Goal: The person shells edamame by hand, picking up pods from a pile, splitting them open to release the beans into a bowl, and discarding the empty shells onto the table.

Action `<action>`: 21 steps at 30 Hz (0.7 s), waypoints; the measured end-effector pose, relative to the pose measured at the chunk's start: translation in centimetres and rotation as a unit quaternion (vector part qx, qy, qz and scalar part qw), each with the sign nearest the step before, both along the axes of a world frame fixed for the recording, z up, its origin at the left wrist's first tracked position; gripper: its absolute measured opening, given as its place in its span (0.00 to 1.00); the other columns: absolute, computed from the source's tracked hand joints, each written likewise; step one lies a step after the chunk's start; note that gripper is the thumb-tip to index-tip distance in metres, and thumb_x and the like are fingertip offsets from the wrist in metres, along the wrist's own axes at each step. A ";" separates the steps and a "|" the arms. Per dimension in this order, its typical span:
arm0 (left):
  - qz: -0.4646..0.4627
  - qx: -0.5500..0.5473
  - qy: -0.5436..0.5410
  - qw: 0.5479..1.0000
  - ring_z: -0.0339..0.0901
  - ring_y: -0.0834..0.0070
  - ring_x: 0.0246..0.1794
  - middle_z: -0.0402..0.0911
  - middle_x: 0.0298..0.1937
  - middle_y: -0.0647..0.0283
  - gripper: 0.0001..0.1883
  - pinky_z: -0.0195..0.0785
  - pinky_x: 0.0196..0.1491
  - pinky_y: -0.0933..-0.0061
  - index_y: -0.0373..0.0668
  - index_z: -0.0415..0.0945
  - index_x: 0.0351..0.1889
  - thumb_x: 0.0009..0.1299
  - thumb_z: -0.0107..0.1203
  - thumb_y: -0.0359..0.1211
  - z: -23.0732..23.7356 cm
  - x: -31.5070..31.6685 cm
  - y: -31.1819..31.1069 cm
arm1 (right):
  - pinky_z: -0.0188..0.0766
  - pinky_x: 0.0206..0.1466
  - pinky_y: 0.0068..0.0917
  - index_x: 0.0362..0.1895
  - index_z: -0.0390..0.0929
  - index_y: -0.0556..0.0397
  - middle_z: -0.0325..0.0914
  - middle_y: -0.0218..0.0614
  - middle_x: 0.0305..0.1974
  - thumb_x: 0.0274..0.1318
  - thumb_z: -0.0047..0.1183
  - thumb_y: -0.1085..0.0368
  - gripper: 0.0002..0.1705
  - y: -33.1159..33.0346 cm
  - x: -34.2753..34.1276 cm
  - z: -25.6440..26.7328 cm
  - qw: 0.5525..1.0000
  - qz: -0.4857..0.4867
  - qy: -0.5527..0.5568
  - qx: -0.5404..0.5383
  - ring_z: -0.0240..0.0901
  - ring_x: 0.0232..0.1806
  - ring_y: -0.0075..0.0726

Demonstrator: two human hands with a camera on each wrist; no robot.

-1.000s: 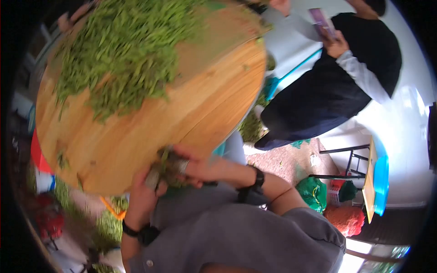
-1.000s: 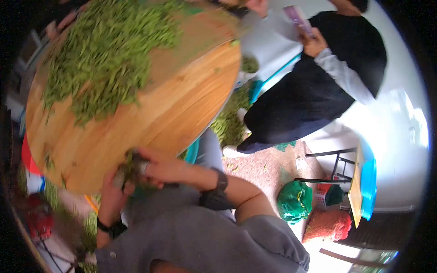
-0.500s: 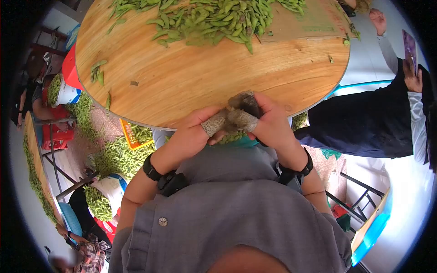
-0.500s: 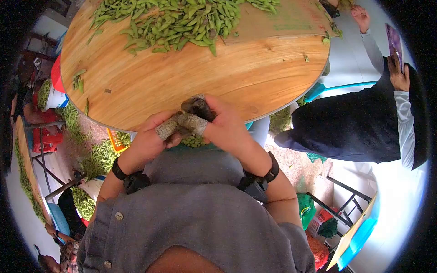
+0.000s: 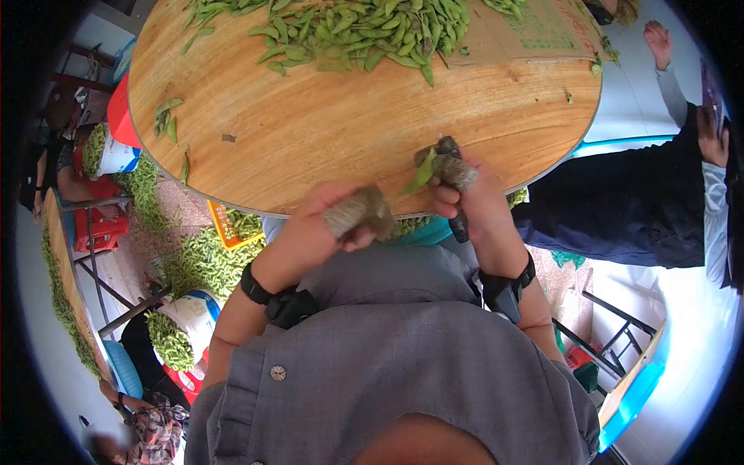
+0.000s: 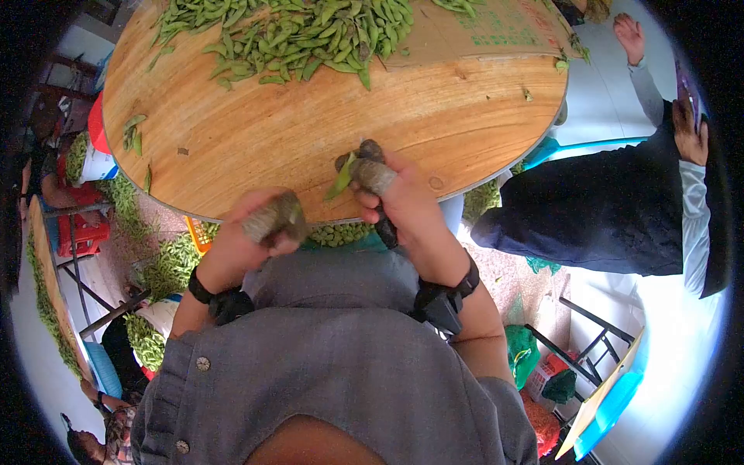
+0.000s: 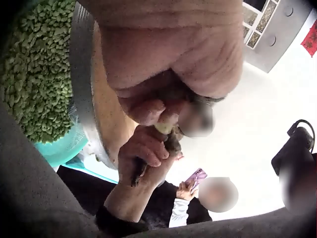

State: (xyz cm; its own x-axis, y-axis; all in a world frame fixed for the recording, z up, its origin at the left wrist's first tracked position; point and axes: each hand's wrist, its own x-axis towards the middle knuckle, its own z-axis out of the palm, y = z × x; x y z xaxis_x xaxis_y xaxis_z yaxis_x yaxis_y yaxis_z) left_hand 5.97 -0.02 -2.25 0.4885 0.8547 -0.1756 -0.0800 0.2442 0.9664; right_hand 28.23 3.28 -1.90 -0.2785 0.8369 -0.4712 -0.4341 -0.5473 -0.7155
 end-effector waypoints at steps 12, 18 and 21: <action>-0.046 0.128 0.103 0.985 0.72 0.78 0.28 0.78 0.33 0.65 0.13 0.66 0.33 0.77 0.36 0.73 0.48 0.72 0.48 0.34 0.3 1.1 1.8 | 0.58 0.18 0.16 0.40 0.75 0.54 0.72 0.26 0.24 0.61 0.52 0.64 0.08 -1.2 -1.0 0.5 0.989 0.088 -0.032 0.115 0.63 0.18 0.16; -0.108 -0.275 -0.377 0.878 0.57 0.84 0.16 0.74 0.28 0.63 0.14 0.49 0.21 0.82 0.39 0.73 0.49 0.72 0.48 0.37 -2.0 1.6 0.5 | 0.58 0.20 0.16 0.41 0.74 0.53 0.72 0.25 0.25 0.61 0.51 0.63 0.08 -2.0 -1.3 -0.6 0.982 0.109 0.059 0.144 0.63 0.18 0.17; -0.067 -0.279 -0.279 0.917 0.63 0.79 0.18 0.74 0.27 0.63 0.12 0.56 0.23 0.76 0.38 0.74 0.46 0.71 0.49 0.36 -1.7 1.6 0.3 | 0.59 0.21 0.16 0.40 0.74 0.53 0.72 0.26 0.25 0.59 0.53 0.62 0.10 -1.6 -0.7 -0.4 0.978 0.140 -0.001 0.153 0.64 0.20 0.17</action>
State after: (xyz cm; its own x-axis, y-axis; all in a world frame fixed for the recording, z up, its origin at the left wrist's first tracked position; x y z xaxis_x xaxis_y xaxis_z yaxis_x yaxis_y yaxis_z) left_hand 7.58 0.31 -3.94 0.7289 0.6344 -0.2573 -0.4575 0.7310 0.5063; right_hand 27.50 1.66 -2.27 -0.5166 0.8298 -0.2110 -0.2959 -0.4043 -0.8654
